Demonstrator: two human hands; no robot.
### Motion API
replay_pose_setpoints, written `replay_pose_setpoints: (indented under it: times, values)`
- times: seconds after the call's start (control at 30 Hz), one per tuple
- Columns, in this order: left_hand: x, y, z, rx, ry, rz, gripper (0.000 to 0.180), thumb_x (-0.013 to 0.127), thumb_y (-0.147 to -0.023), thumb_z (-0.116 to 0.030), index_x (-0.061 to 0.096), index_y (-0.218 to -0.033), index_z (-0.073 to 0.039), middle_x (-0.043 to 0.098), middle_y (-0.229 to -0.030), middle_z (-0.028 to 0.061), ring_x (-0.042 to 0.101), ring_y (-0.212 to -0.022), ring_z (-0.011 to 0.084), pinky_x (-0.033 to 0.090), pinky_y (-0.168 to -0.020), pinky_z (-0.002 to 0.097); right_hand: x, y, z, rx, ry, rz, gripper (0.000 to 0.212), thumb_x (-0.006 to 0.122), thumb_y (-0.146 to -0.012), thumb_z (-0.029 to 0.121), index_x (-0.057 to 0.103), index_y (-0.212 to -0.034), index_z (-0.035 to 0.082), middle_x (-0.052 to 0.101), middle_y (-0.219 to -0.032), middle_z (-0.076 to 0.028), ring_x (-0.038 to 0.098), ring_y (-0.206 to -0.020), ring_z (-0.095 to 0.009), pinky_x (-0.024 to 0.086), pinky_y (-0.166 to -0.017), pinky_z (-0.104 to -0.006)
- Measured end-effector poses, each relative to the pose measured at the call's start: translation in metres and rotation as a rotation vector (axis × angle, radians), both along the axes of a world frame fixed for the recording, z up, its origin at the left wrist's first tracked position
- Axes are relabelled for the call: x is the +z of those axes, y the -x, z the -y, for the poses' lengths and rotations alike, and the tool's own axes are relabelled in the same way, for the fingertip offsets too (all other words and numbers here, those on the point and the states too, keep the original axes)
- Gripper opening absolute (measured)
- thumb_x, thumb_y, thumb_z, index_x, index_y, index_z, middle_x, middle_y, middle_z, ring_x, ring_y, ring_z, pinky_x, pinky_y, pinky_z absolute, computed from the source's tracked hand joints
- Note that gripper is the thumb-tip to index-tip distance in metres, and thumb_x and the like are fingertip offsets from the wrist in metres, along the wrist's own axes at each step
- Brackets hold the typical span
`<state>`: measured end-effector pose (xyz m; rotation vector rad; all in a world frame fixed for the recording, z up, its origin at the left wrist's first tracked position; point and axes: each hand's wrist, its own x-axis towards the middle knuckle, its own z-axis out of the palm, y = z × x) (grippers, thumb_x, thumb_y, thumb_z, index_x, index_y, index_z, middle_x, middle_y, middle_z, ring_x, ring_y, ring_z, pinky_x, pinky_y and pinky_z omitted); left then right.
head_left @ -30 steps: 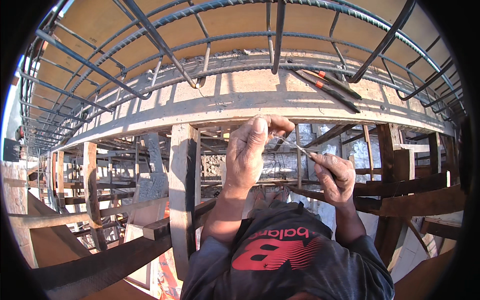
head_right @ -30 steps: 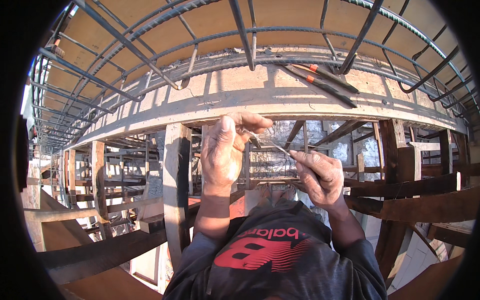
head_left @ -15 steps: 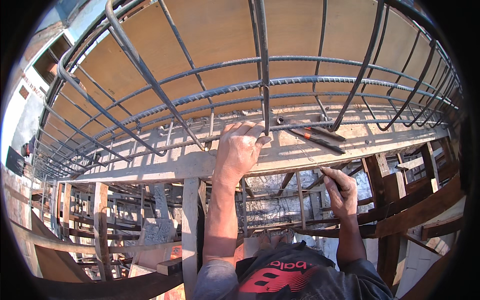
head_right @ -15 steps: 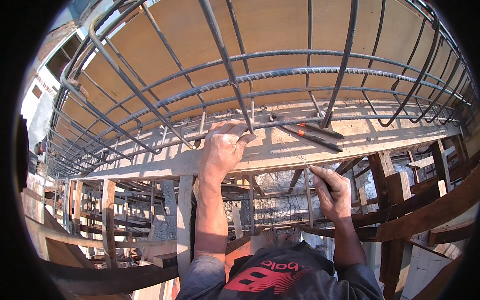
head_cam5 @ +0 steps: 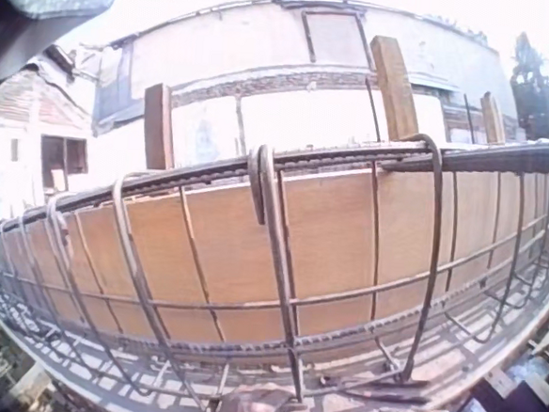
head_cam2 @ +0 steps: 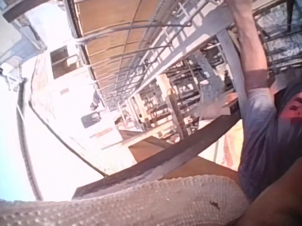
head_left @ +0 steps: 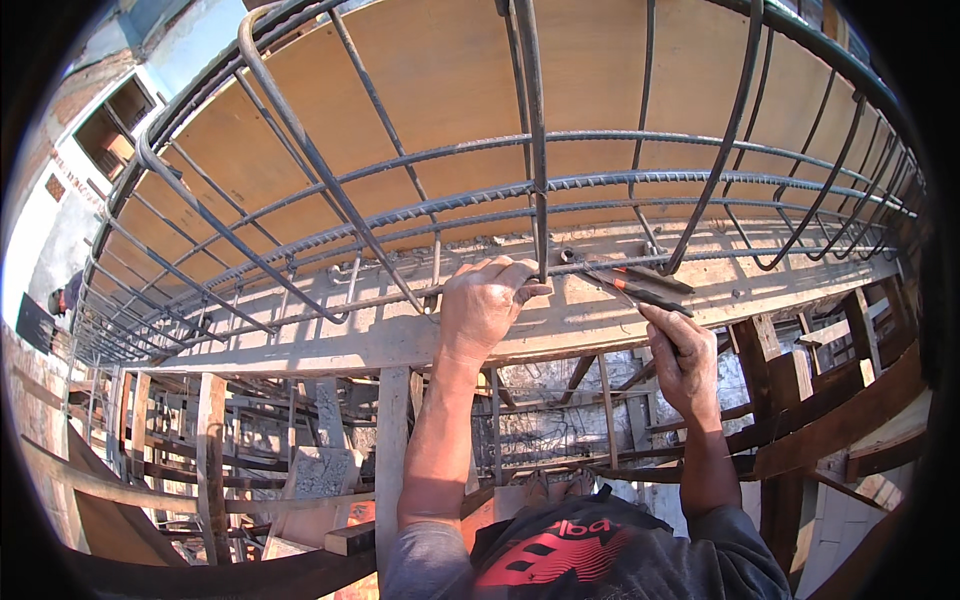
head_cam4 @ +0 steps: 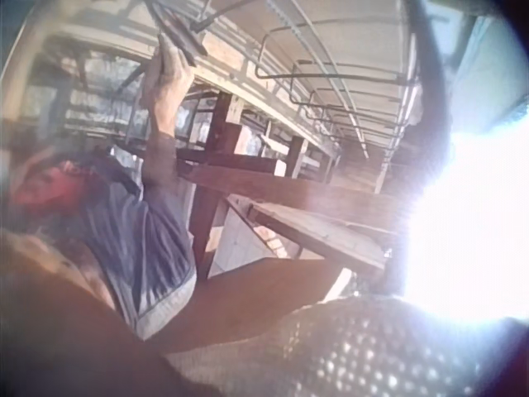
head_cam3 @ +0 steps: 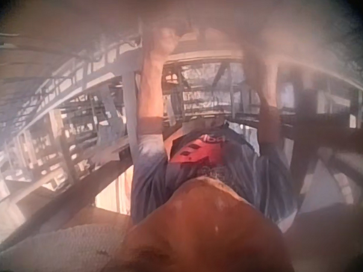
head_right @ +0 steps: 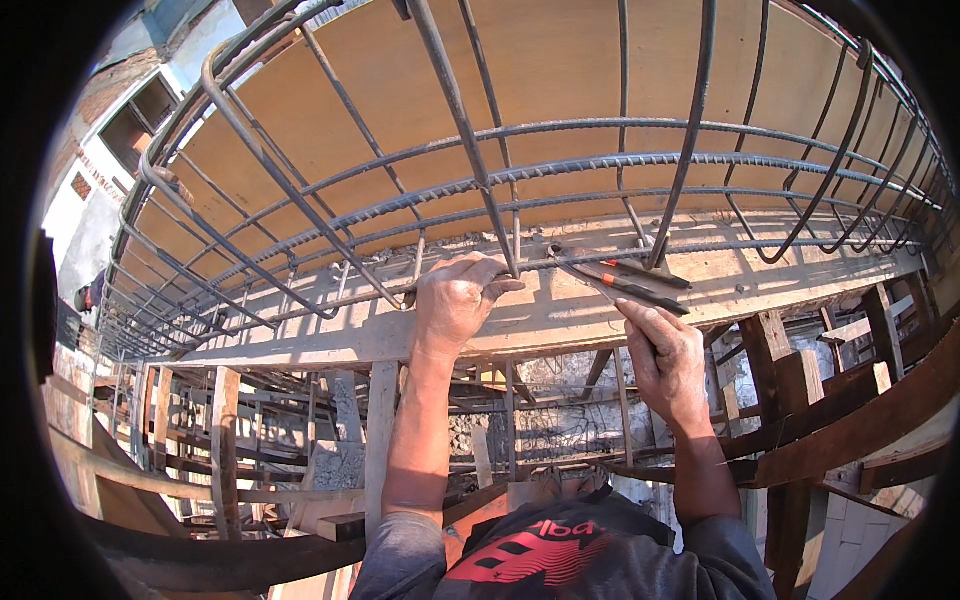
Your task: The person secures horizontal reinforcement bars to vertical supports by hand using wire, then tightens and trims the wire with pliers.
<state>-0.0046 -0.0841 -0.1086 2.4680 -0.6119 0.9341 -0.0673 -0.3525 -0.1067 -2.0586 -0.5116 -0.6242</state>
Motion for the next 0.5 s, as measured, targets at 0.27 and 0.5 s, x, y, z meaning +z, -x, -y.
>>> replay_pose_setpoints:
  times: [0.27, 0.5]
  values:
    - [0.003, -0.003, 0.002, 0.012, -0.059, 0.026, 0.025, 0.081, -0.075, -0.029, 0.072, -0.09, -0.012, 0.069, -0.079, 0.0044, 0.07, -0.078, 0.0274, 0.054, -0.066, 0.0374, 0.034, -0.036, -0.03, -0.094, 0.495, 0.064, 0.034, 0.061, -0.085, 0.003, 0.07, -0.117, 0.008, 0.066, -0.085, -0.016, 0.068, -0.074, -0.035, 0.055, -0.064, -0.0435]
    - [-0.029, 0.017, 0.02, 0.082, 0.322, 0.345, 0.031, 0.083, -0.079, -0.018, 0.068, -0.103, -0.006, 0.066, -0.106, 0.0118, 0.066, -0.097, 0.0296, 0.053, -0.082, 0.0413, 0.049, -0.077, -0.067, -0.014, 0.735, 0.141, 0.024, 0.06, -0.081, 0.004, 0.076, -0.1, 0.007, 0.067, -0.097, -0.02, 0.07, -0.091, -0.033, 0.057, -0.074, -0.0436]
